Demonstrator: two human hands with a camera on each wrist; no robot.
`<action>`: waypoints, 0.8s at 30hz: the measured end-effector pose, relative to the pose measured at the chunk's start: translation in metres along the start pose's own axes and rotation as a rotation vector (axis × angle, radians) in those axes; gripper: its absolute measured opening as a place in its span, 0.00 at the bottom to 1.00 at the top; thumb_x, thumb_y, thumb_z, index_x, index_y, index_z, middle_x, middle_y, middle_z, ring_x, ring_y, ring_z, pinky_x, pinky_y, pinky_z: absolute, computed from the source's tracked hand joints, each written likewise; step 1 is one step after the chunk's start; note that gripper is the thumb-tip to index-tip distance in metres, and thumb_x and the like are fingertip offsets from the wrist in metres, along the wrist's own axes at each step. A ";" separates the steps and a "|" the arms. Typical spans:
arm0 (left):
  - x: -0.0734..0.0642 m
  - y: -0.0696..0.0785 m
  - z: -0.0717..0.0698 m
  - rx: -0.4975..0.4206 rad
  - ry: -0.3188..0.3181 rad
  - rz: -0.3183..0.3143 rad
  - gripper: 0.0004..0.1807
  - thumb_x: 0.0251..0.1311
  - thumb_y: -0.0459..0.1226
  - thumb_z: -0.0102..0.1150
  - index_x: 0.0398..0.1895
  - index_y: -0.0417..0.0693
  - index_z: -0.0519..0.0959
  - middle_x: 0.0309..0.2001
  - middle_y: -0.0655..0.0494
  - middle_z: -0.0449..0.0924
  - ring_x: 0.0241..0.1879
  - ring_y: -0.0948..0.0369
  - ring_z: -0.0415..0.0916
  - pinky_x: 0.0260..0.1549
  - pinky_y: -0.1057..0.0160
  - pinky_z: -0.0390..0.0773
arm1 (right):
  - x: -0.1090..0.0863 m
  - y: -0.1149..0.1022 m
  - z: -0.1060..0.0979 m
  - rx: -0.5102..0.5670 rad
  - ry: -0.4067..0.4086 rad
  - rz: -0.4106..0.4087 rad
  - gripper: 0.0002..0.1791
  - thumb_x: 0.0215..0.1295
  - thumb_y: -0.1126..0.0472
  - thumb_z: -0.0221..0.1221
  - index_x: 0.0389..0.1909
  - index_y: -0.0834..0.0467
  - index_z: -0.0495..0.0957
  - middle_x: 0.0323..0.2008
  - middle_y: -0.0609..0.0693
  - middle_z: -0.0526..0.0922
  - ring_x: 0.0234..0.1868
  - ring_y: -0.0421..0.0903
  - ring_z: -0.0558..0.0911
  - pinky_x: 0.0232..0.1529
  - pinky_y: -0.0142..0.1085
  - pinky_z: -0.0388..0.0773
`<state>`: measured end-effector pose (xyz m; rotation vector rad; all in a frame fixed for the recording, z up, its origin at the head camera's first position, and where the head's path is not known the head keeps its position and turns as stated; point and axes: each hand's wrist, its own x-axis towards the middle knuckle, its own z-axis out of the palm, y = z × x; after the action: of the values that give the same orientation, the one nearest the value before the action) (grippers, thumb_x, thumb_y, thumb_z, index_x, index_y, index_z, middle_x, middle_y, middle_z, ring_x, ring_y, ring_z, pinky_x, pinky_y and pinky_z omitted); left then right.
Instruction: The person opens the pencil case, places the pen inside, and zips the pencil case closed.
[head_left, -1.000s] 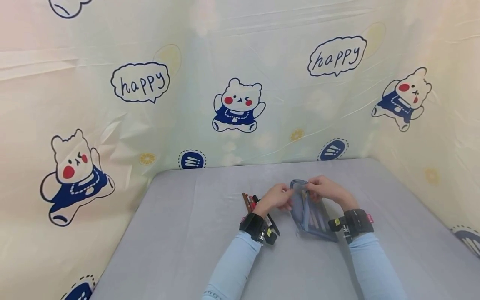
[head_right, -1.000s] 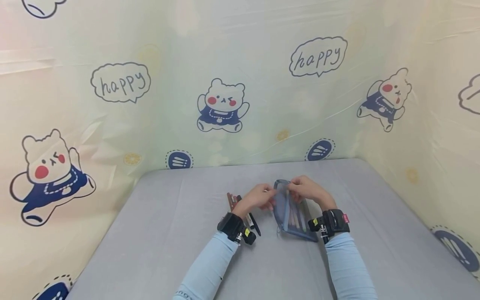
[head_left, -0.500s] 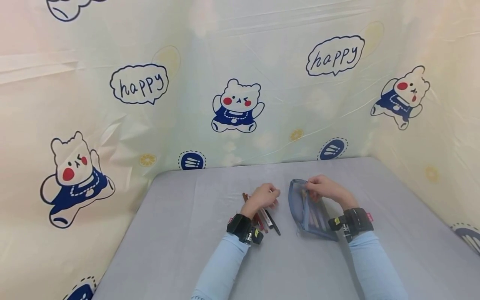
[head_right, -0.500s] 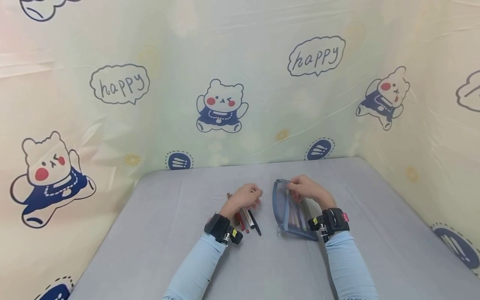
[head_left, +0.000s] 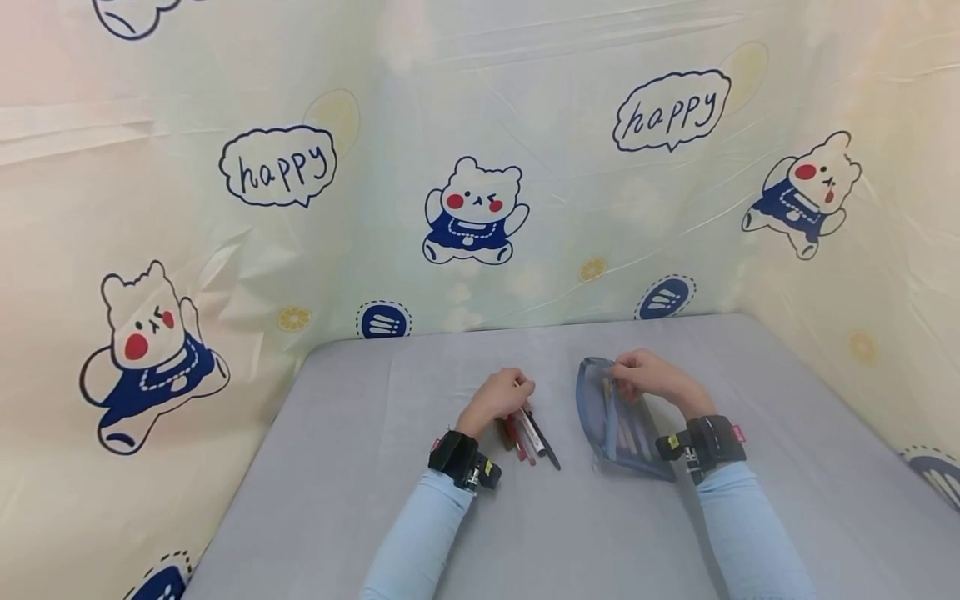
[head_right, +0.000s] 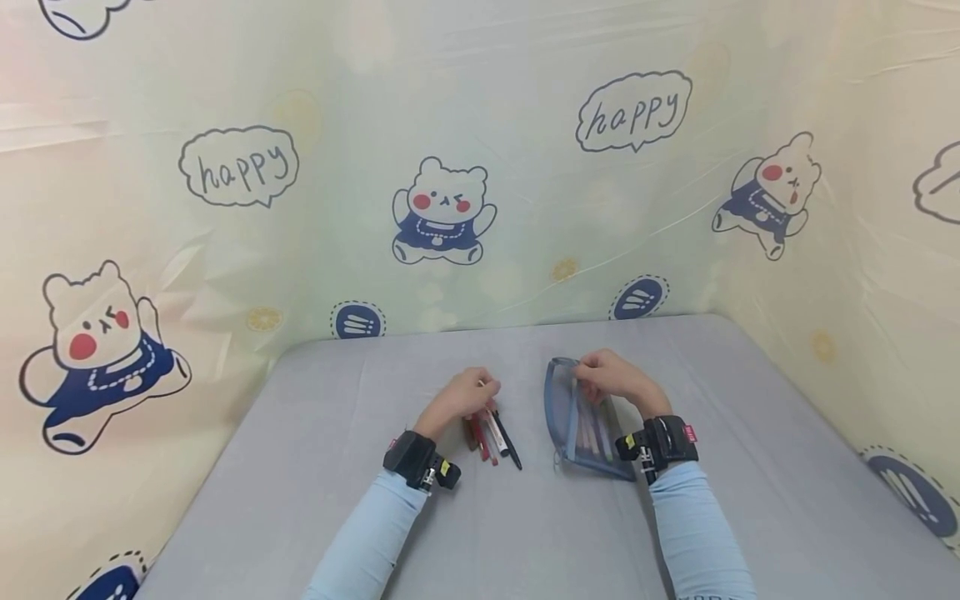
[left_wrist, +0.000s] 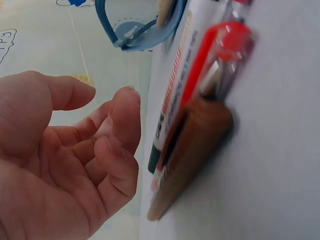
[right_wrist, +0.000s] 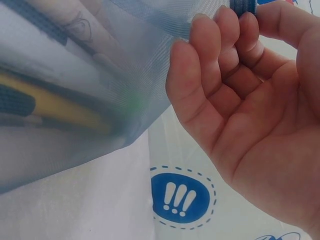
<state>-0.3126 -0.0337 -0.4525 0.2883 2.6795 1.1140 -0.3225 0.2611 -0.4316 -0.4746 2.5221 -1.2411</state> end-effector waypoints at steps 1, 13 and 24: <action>-0.001 -0.002 -0.001 -0.005 -0.001 0.001 0.14 0.71 0.46 0.48 0.39 0.46 0.78 0.29 0.52 0.84 0.22 0.60 0.76 0.20 0.65 0.71 | 0.000 0.000 0.000 0.002 0.000 0.001 0.13 0.70 0.61 0.50 0.26 0.61 0.74 0.21 0.50 0.76 0.26 0.46 0.78 0.31 0.40 0.79; -0.010 -0.015 -0.013 0.026 0.029 -0.038 0.12 0.70 0.43 0.49 0.38 0.44 0.77 0.25 0.53 0.80 0.21 0.62 0.77 0.22 0.67 0.75 | -0.003 -0.002 0.000 0.004 0.001 0.005 0.13 0.69 0.61 0.50 0.25 0.61 0.73 0.20 0.50 0.75 0.25 0.45 0.77 0.30 0.38 0.77; -0.020 -0.023 -0.027 0.062 0.044 -0.080 0.12 0.69 0.42 0.50 0.30 0.45 0.76 0.23 0.52 0.78 0.21 0.59 0.72 0.19 0.64 0.68 | -0.004 -0.004 0.000 -0.005 0.004 -0.008 0.14 0.70 0.62 0.50 0.22 0.60 0.70 0.19 0.49 0.74 0.25 0.45 0.76 0.30 0.40 0.78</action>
<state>-0.3032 -0.0732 -0.4479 0.1680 2.7410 1.0277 -0.3187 0.2606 -0.4280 -0.4843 2.5298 -1.2398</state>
